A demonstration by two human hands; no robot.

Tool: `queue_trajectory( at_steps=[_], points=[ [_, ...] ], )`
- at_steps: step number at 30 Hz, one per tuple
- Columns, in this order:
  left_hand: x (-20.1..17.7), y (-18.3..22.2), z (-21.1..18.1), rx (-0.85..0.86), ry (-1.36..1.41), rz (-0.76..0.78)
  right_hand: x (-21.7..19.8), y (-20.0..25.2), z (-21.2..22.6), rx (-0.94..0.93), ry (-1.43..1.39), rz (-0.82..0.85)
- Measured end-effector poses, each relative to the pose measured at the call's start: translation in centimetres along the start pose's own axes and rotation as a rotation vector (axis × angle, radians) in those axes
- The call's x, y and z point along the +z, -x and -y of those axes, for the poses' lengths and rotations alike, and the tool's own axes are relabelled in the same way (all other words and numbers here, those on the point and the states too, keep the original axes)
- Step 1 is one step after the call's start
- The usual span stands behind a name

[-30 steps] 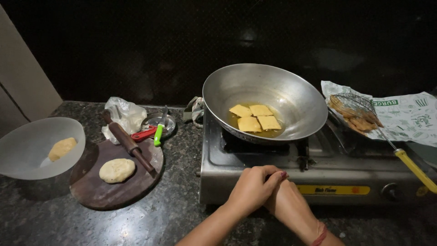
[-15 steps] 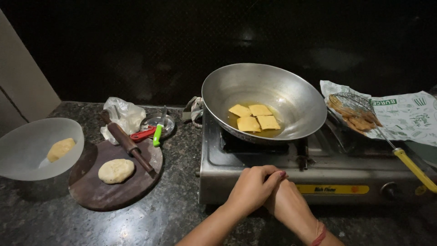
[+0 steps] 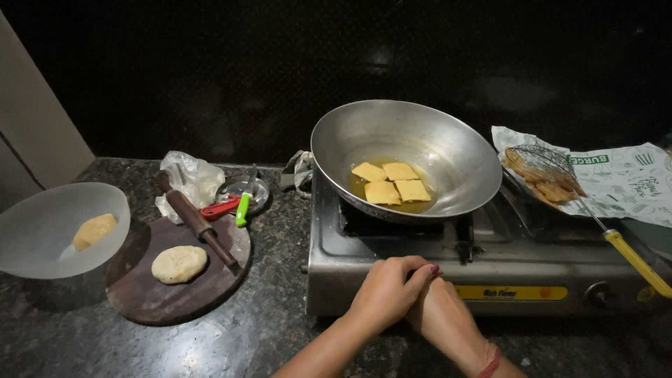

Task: Preparing and frying small pieces of dough in a pan of oil on a stove.

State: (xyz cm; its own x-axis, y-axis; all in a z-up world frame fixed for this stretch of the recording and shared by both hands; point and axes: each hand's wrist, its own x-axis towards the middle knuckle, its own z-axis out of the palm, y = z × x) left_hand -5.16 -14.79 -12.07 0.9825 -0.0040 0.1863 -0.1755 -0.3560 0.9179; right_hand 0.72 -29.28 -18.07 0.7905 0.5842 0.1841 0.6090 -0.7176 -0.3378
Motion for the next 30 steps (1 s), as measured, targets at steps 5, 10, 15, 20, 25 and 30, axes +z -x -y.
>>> queue_trajectory(
  at_steps=[5,10,15,20,25,30],
  points=[
    [0.5,-0.3,1.0,0.049,-0.003,-0.017,0.0,0.0,0.2,0.002,-0.01,-0.02],
    [-0.2,0.0,-0.5,-0.066,0.025,0.042,-0.8,0.0,1.2,0.053,-0.019,0.025],
    [0.4,-0.3,0.6,0.007,-0.01,0.011,-0.7,0.2,1.0,0.103,-0.026,0.032],
    [0.7,-0.2,1.2,0.094,-0.022,-0.003,0.1,0.4,-0.2,0.07,0.01,0.039],
    [-1.6,1.0,-4.5,0.04,-0.058,0.063,-4.4,0.3,1.6,0.105,-0.043,0.068],
    [-4.5,0.8,-9.8,0.413,0.094,0.009,-11.5,-0.3,2.9,-0.066,-0.153,0.009]
  ],
)
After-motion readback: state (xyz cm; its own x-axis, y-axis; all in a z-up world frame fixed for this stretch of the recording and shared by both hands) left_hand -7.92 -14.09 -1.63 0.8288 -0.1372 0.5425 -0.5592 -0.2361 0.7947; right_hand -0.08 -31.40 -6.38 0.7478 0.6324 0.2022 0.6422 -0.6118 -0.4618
